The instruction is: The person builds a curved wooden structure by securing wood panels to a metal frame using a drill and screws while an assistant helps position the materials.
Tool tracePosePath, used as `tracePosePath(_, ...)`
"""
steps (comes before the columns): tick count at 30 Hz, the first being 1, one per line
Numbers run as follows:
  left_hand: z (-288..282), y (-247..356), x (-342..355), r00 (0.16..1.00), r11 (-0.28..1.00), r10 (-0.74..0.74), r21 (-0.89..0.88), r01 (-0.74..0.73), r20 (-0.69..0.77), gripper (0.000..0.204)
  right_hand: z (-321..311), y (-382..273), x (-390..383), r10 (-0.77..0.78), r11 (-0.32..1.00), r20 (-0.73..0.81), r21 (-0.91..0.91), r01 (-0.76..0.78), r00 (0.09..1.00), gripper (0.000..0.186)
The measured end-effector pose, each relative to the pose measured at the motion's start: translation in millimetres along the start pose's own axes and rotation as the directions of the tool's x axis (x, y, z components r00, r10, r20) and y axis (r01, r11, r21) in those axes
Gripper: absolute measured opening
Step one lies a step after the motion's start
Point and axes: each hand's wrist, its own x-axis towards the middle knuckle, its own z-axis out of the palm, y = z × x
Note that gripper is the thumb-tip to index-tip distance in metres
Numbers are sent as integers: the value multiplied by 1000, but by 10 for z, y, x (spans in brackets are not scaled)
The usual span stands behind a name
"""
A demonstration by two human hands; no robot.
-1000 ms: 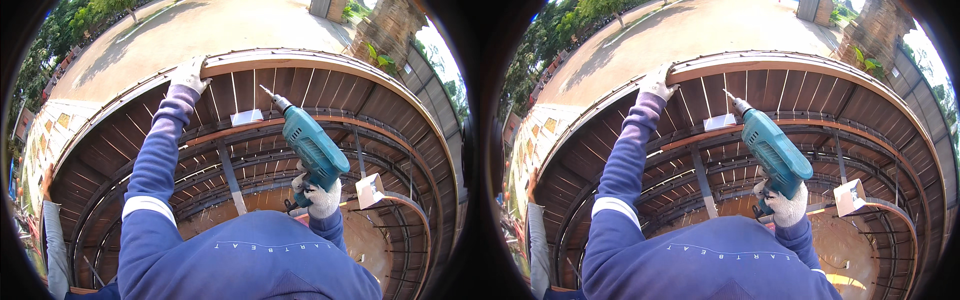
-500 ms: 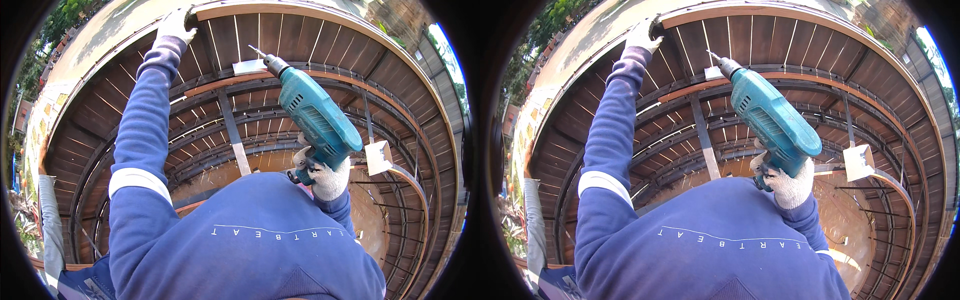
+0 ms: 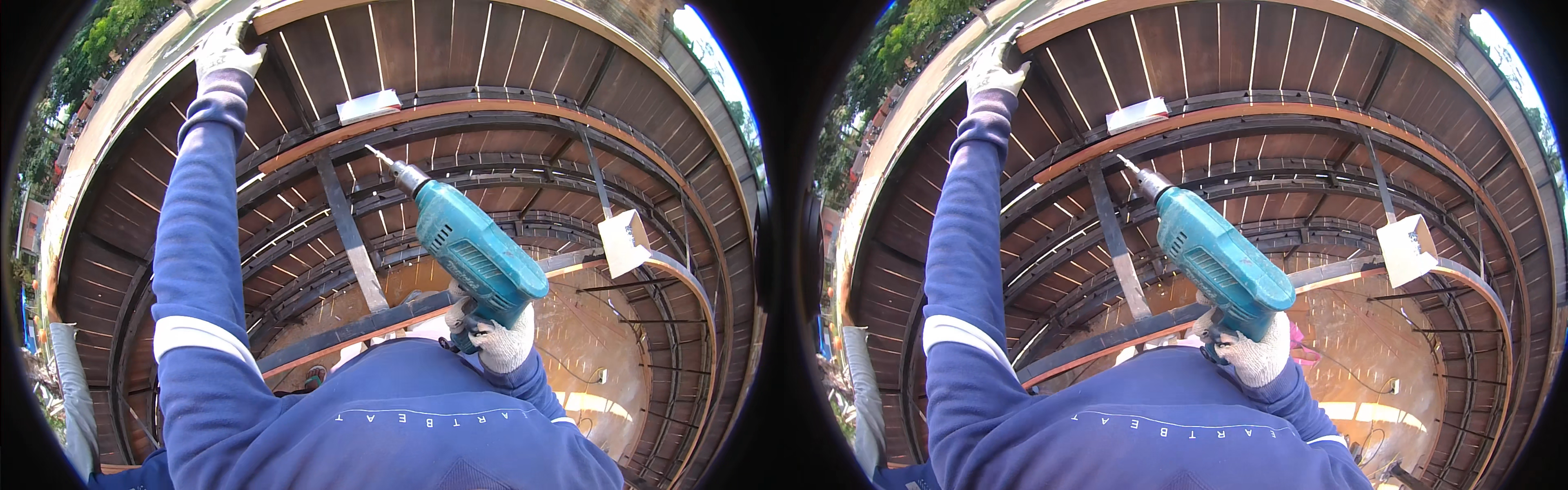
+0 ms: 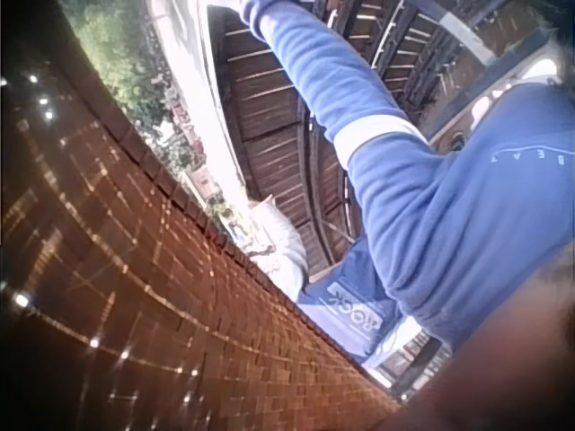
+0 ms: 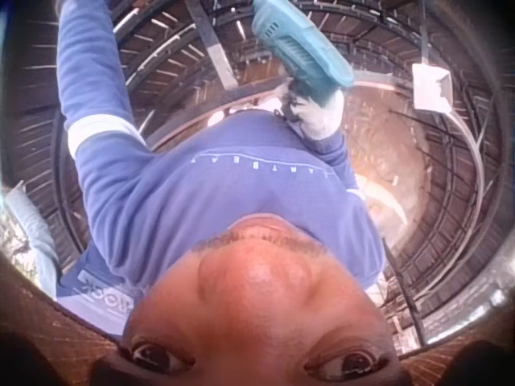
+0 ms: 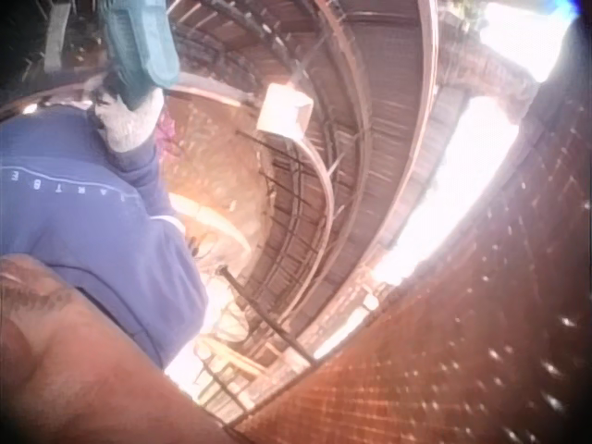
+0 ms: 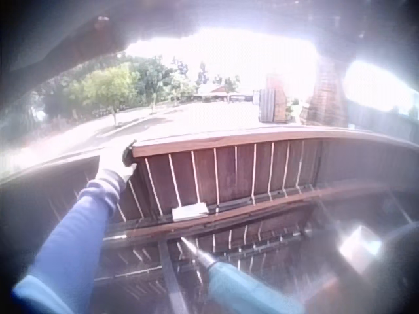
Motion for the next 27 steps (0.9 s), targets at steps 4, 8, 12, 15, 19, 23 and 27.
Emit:
tracePosePath(4, -49, 61, 7, 995, 996, -90, -24, 89, -38, 68, -291, 214, -22, 126, 992, 53, -16, -125, 991, 101)
tracePosePath(8, 160, -67, -2, 971, 991, 66, 132, -36, -229, 59, -547, 521, 42, 115, 989, 130, 81, -127, 985, 98)
tracePosePath(12, 300, -174, -6, 964, 984, 81, 172, -37, -254, 50, -659, 736, 67, 125, 961, 147, 226, -157, 981, 99)
tracePosePath(15, 421, -291, 4, 962, 970, 48, 242, 19, -269, 49, -648, 710, 63, 168, 936, 161, 282, -209, 973, 105)
tracePosePath(19, 406, -275, -30, 955, 977, 64, 212, -1, -288, 49, -665, 702, 55, 212, 918, 167, 303, -255, 963, 105)
tracePosePath(23, 188, 15, -19, 953, 994, 87, 87, -65, -290, 49, -576, 629, 27, 161, 924, 151, 324, -203, 975, 98)
tracePosePath(27, 67, 111, -24, 982, 999, 10, 43, -2, -186, 54, -379, 192, 19, 123, 947, 41, 294, -129, 992, 92)
